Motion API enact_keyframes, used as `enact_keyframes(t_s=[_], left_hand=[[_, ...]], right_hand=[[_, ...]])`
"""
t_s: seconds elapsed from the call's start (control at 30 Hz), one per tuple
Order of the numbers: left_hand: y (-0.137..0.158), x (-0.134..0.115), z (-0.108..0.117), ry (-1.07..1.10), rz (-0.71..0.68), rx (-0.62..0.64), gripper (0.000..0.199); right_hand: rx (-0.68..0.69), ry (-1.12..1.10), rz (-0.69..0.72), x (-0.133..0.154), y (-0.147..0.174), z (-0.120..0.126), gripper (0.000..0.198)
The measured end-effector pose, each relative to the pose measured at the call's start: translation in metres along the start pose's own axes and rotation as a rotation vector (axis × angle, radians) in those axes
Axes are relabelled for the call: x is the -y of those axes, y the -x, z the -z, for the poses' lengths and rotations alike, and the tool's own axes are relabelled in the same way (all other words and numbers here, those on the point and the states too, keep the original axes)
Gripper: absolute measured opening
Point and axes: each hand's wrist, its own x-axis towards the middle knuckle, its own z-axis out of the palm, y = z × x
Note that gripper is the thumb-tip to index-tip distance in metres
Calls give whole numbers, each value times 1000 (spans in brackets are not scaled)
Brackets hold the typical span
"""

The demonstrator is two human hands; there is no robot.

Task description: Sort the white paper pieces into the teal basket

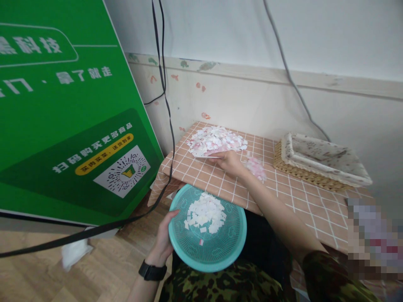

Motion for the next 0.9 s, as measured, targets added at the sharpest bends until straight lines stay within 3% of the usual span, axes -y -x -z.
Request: enact_keyframes(t_s=[0.17, 0.4, 0.57, 0.63, 0.7, 0.8, 0.9], left_hand=[[-1, 0, 1, -12, 3, 11, 17], [-2, 1, 4, -26, -9, -4, 16], [-3, 2, 5, -34, -1, -8, 17], [-2, 1, 3, -34, -1, -14, 17], [-1, 1, 2, -31, -6, -17, 16], [0, 0, 1, -34, -8, -4, 17], [0, -1, 2, -34, -11, -4, 16]], right_hand=[[45, -65, 6, 0, 0, 10, 23], [66, -86, 3, 0, -1, 1, 22], [171, -73, -16, 5, 12, 21, 20], [126, -61, -50, 5, 19, 32, 21], [-8, 6, -97, 5, 28, 41, 24], [-223, 273, -187, 4, 46, 45, 29], [-199, 506, -253, 7, 65, 38, 31]])
